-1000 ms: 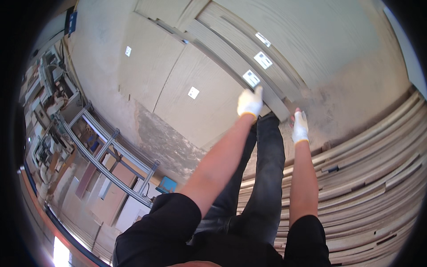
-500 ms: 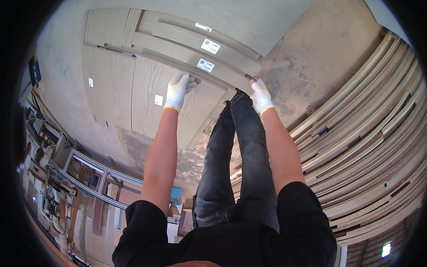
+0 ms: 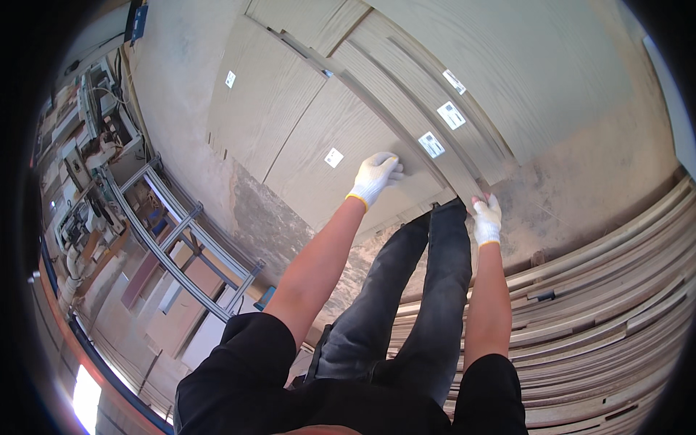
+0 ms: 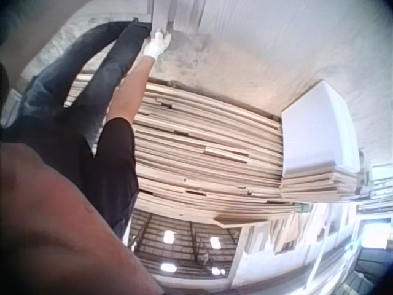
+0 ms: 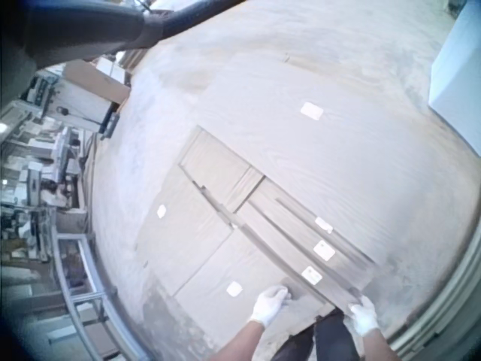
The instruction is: The person applies small white labels to several flat panels on a workbench, then moves to a computer station to operate the mouse. Afterward, they repeatedly pick up labeled panels and stack them on the floor in a pile.
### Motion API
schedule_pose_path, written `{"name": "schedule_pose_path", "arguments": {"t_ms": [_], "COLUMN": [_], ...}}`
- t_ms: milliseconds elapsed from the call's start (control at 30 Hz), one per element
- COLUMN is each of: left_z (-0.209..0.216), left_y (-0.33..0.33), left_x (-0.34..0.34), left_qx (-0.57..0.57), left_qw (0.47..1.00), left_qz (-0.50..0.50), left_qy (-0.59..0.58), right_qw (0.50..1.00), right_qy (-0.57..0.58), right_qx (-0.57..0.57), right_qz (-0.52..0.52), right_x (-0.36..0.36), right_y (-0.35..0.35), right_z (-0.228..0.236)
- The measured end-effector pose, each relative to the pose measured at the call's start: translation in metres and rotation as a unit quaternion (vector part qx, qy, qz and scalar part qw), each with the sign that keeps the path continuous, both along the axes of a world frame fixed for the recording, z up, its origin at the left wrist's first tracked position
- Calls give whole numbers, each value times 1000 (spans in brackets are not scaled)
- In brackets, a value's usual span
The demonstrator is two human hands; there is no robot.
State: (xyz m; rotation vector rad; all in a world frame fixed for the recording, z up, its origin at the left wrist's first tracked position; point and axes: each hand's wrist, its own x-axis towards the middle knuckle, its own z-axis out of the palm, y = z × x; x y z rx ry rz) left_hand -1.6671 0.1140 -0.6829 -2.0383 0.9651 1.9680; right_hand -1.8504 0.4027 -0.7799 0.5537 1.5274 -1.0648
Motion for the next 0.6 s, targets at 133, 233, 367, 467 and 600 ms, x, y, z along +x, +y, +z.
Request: {"name": "schedule_pose_path", "arguments": {"t_ms": [133, 233, 367, 467, 600], "left_z": [-4, -13, -18, -21, -42], "left_y": [-27, -41, -70, -125, -249], "left_x": [-40, -59, -57, -47, -36], "left_qx": [3, -48, -289, -475, -512], "left_qw": [1000, 994, 919, 851, 804], "left_qz": [-20, -88, -213, -122, -139], "left_qy": [1, -41, -161, -185, -268], "right_qw": [995, 983, 993, 989, 978], "right_qy": [67, 127, 52, 49, 93], "right_qx": [-1, 2, 23, -11, -35], "right_qz": [75, 133, 103, 137, 182], "right_x": [-5, -8, -20, -35, -50], "right_y": [26, 29, 22, 23, 34], "right_z": [1, -1, -12, -25, -40]}}
